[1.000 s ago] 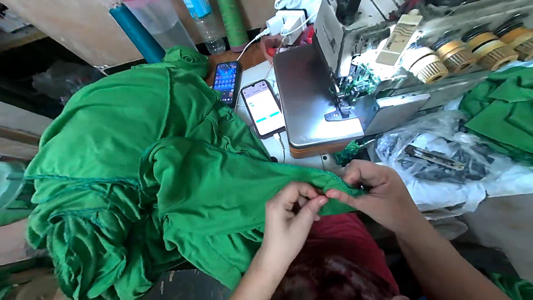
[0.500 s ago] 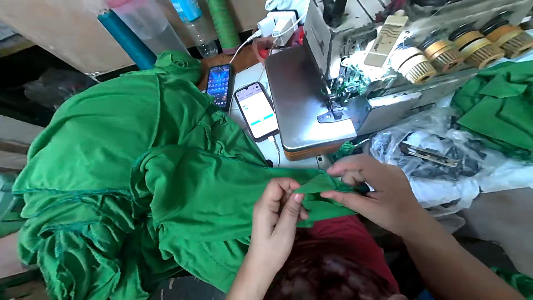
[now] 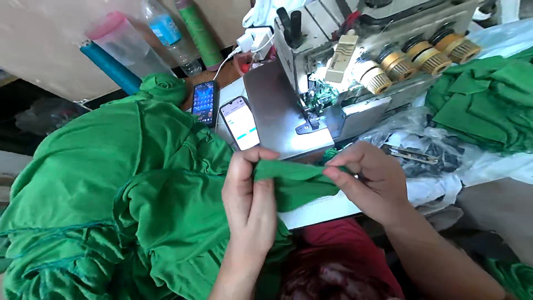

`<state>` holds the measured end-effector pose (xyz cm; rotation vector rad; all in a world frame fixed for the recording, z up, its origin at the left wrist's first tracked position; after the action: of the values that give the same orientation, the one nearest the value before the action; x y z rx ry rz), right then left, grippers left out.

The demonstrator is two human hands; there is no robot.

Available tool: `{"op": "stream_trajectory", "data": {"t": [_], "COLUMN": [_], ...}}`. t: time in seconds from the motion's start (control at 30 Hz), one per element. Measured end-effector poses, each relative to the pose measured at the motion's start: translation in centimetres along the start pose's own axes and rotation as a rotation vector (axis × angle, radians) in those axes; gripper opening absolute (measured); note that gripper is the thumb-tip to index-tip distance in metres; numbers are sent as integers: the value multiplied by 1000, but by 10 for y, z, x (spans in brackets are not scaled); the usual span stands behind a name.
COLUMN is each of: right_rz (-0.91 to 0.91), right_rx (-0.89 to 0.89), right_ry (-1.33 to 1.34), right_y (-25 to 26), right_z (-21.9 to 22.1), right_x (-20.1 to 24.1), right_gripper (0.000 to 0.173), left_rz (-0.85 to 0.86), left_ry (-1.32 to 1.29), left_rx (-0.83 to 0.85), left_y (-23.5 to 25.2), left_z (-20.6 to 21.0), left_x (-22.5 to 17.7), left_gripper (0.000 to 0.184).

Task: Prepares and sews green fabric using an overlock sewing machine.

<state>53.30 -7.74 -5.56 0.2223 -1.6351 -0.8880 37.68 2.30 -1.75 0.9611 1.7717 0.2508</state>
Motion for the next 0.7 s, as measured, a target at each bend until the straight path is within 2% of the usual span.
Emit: {"op": "stream_trajectory", "data": {"t": [0.07, 0.13, 0.23, 0.33, 0.43, 0.57, 0.63, 0.7], "right_rz": [101, 209, 299, 348, 437, 508, 512, 522], "right_rx": [-74, -148, -170, -161, -211, -237, -223, -198], "right_ry": [82, 166, 209, 166, 147, 184, 214, 244], "right_y": [-1, -7, -18, -16, -5, -2, -4, -7], "right_z": [-5, -8, -9, -13, -18, -20, -19, -17], "right_x": [-12, -27, -46, -54, -56, -57, -57, -58], "right_gripper": [10, 7, 17, 24, 25, 25, 27, 31], "left_rz": [136, 187, 38, -106, -130, -48, 18, 65], "left_ry": [102, 269, 545, 689, 751, 812, 716, 519], "left_rx": [0, 49, 247, 452, 492, 415, 395, 451], "left_y": [23, 41, 56, 70, 82, 87, 83, 73], "left_z": [11, 28, 52, 68, 80, 86, 83, 75], "left_x": [-9, -4, 21, 34, 35, 37, 40, 40], "left_gripper": [16, 15, 12, 15, 23, 26, 24, 29]}}
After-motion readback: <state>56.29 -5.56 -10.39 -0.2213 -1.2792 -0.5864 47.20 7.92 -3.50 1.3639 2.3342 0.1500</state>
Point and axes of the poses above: each hand's wrist, its own y-axis towards the middle knuckle, its own z-axis out of the palm, x = y × z, the point moved 7 cm from there along y, towards the middle knuckle, and after that the axes turned 12 degrees about y, right-handed, at the moved point
